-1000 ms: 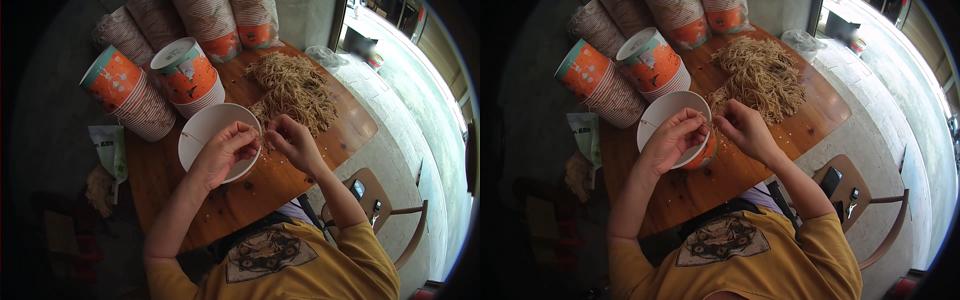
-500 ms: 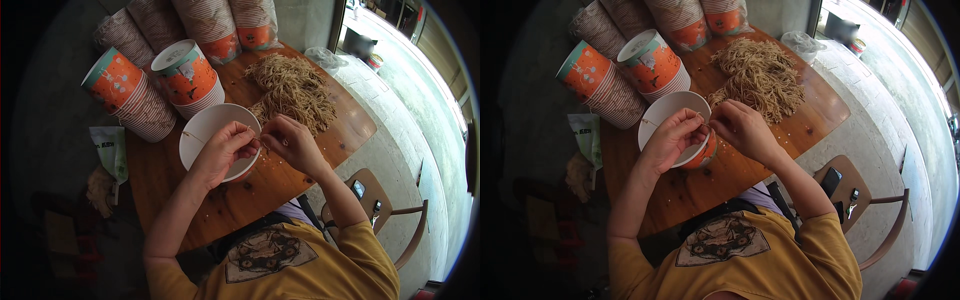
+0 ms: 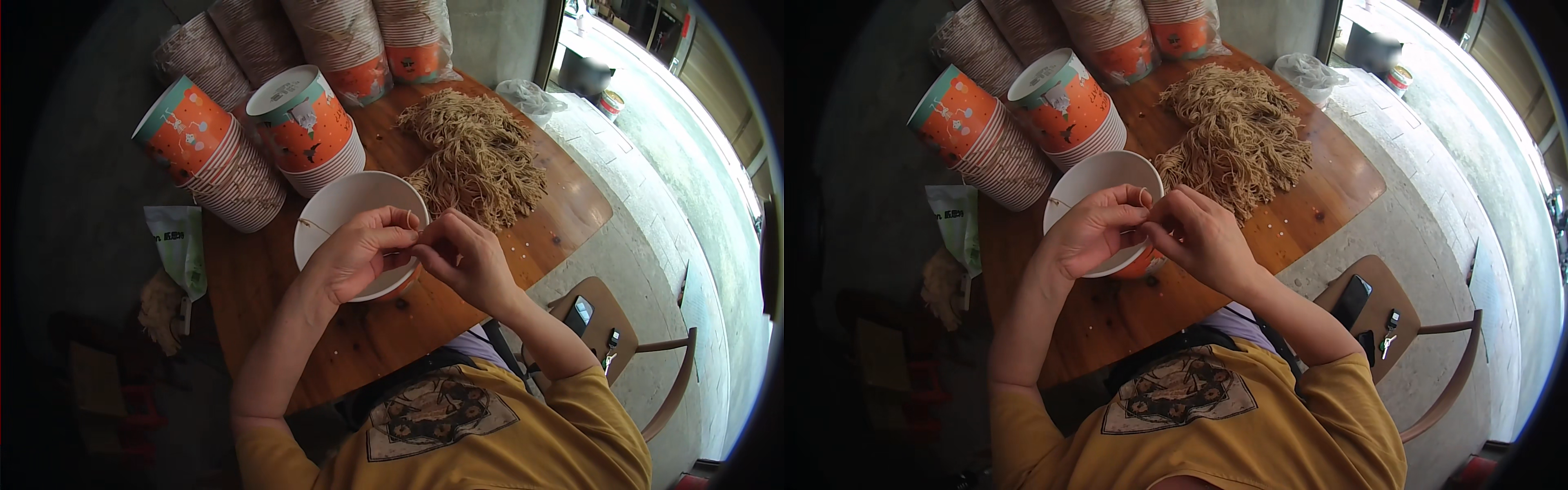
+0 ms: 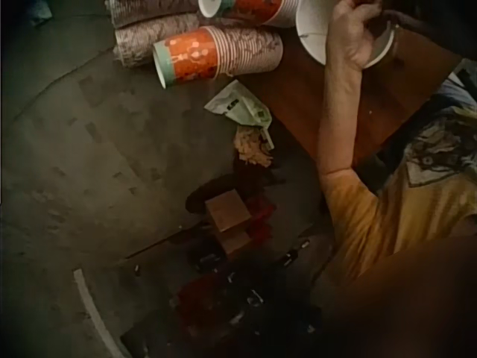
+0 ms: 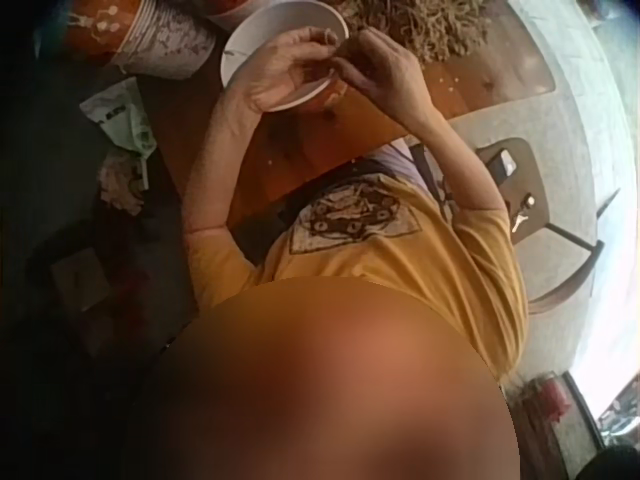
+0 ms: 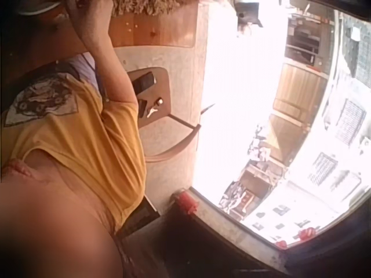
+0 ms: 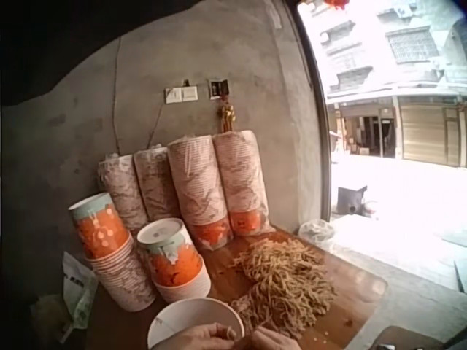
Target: Manually attaching fiber string handles to pre-printed paper buckets or food containers.
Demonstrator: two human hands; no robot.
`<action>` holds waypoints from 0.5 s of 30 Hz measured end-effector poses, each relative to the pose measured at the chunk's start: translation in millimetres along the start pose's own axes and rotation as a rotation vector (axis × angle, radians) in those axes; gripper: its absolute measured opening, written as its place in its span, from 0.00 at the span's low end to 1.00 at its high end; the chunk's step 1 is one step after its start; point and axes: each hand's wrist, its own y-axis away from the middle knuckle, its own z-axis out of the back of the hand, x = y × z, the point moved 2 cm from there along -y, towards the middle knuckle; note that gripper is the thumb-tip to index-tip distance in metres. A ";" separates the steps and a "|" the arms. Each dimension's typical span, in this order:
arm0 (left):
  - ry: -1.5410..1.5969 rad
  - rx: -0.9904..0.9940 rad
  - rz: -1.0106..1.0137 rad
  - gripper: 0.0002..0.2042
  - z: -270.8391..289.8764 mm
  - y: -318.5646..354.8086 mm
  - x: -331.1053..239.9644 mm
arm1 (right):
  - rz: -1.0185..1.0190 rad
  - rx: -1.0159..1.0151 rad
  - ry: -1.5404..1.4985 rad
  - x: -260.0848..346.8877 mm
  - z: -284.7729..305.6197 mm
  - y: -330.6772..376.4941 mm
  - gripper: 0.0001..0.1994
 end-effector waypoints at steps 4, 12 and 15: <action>-0.074 -0.037 -0.030 0.08 -5.0 2.5 -3.6 | 0.066 0.034 -0.036 -8.5 12.4 -8.1 0.06; -0.267 -0.058 -0.100 0.11 -8.8 -0.8 -5.6 | 0.407 0.193 0.238 -8.9 19.5 -43.2 0.11; -0.253 -0.086 -0.067 0.14 -14.4 -1.0 -3.6 | 0.397 0.259 0.262 -8.4 21.9 -46.0 0.12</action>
